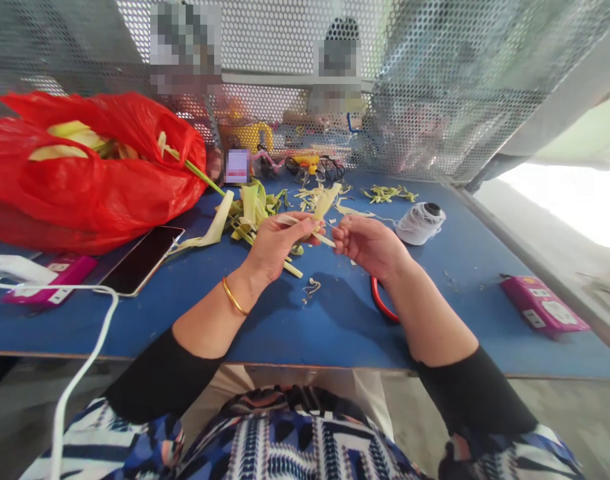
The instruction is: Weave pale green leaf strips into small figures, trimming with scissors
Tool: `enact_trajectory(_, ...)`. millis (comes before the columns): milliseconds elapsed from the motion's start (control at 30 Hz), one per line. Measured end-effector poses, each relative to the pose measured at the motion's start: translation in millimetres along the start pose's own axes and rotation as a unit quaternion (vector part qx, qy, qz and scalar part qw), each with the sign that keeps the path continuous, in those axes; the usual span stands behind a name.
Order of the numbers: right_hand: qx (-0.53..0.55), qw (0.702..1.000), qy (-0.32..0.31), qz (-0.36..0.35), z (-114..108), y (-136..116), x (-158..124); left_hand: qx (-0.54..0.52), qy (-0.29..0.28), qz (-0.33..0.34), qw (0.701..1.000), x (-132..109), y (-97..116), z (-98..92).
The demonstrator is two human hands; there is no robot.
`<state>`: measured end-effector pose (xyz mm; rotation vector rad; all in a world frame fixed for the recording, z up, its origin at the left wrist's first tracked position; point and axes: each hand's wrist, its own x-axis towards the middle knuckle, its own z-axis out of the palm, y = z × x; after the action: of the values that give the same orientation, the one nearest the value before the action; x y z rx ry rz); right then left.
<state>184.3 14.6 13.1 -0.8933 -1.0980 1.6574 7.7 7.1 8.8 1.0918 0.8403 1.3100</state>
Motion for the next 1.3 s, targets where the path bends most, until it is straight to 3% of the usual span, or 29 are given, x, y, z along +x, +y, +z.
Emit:
enact_trajectory(200,-0.145,0.986,0.015,-0.077,7,6,-3,-0.063,0.069,-0.021,0.995,8,1,-2.1)
enact_trajectory(367,-0.234,0.956,-0.049,-0.17,9,-3,-11,-0.069,0.093,-0.029,0.993,9,-1,-4.1)
enact_trajectory(533,-0.245,0.946,-0.093,-0.192,12,-5,-16,-0.073,0.096,-0.057,0.991,10,-4,-5.3)
enact_trajectory(700,-0.189,0.965,-0.024,-0.18,15,0,-13,-0.07,0.095,-0.066,0.991,10,-5,-4.0)
enact_trajectory(867,-0.193,0.974,0.042,-0.11,11,2,-8,-0.045,0.089,-0.048,0.994,9,-5,-2.8)
enact_trajectory(1067,-0.29,0.926,0.161,-0.182,8,8,-2,-0.004,0.068,-0.026,0.997,5,-5,1.5)
enact_trajectory(1300,-0.257,0.951,0.113,-0.128,14,22,-1,0.053,0.046,0.004,0.998,2,-13,2.8)
